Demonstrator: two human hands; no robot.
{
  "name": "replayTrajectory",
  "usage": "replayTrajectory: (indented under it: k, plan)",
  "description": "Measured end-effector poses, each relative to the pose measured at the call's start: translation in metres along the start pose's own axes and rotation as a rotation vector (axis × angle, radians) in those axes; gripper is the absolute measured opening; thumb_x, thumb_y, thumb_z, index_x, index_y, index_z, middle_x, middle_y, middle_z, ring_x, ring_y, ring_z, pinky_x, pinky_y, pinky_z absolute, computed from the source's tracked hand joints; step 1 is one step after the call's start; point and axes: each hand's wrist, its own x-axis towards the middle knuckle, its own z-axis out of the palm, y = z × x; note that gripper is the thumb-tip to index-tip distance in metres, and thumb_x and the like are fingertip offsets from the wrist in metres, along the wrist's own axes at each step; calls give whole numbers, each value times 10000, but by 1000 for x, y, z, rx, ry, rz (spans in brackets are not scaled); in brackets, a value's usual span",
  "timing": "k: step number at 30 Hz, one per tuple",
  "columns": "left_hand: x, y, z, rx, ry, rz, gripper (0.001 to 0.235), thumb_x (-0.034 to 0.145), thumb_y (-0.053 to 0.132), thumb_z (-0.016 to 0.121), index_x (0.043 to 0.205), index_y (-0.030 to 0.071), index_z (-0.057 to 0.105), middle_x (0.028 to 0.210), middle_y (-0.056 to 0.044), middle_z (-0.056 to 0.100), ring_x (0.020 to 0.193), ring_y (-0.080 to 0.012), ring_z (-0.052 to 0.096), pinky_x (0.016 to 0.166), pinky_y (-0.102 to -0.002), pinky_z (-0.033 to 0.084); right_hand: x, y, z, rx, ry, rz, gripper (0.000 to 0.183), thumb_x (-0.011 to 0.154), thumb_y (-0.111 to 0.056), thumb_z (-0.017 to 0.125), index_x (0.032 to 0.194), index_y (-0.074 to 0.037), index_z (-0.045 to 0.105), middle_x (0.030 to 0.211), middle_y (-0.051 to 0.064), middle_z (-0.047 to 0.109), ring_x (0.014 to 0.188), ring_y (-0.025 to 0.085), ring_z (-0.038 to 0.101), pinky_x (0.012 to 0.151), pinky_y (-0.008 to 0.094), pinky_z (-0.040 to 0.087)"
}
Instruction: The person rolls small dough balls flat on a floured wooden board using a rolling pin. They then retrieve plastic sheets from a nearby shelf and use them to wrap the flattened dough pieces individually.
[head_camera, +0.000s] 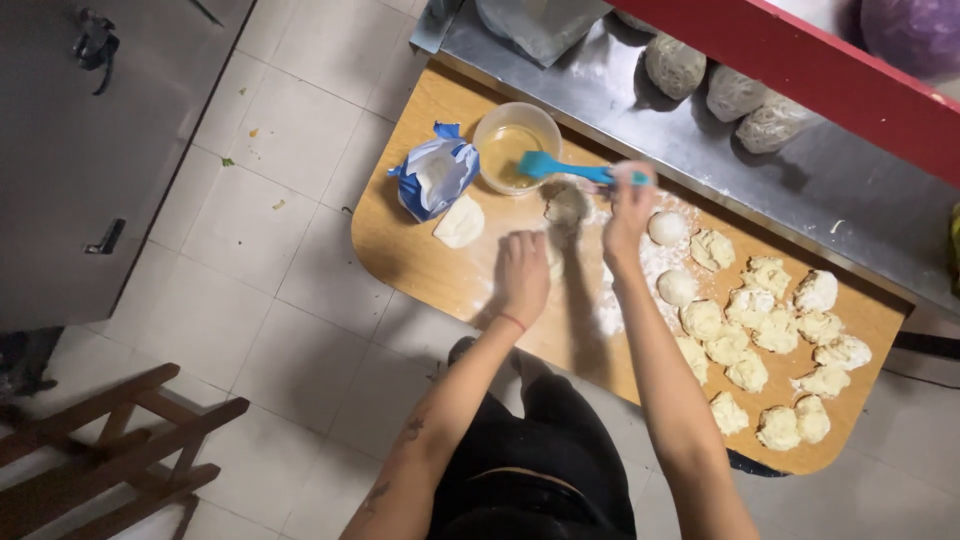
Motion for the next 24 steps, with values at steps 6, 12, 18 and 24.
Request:
replayTrajectory:
  k: [6,12,18,24]
  plan:
    - [8,-16,70,-370,-506,-175,335,797,311,761,985,46,684,957,-172,693,994,-353,661,881,-436,508,-27,-13,-4,-194,-337,-9,511,1034,-39,592,1446,-79,292,1254,227,584,1126,336,614,932,504,554]
    - [-8,-69,-8,-762,-518,-314,487,900,265,735,1278,-10,596,1145,-216,650,1088,-378,650,924,-469,527,-86,33,-86,-286,-143,152,366,1081,-106,488,1409,-105,327,1174,226,567,1014,354,646,860,524,572]
    - [-40,-186,25,-631,-542,-415,584,819,138,785,1342,30,551,1286,-215,637,1239,-401,604,1036,-529,480,-153,23,-178,-932,-19,-18,376,995,-105,664,1307,4,486,1083,237,631,1008,437,643,864,522,529]
    - [-28,-200,39,-148,-672,-450,420,883,60,639,1275,94,493,1315,-144,529,1200,-348,614,928,-492,583,-206,69,-223,-1404,22,-25,619,881,-383,773,1314,-17,525,1152,161,510,1128,388,502,964,518,418]
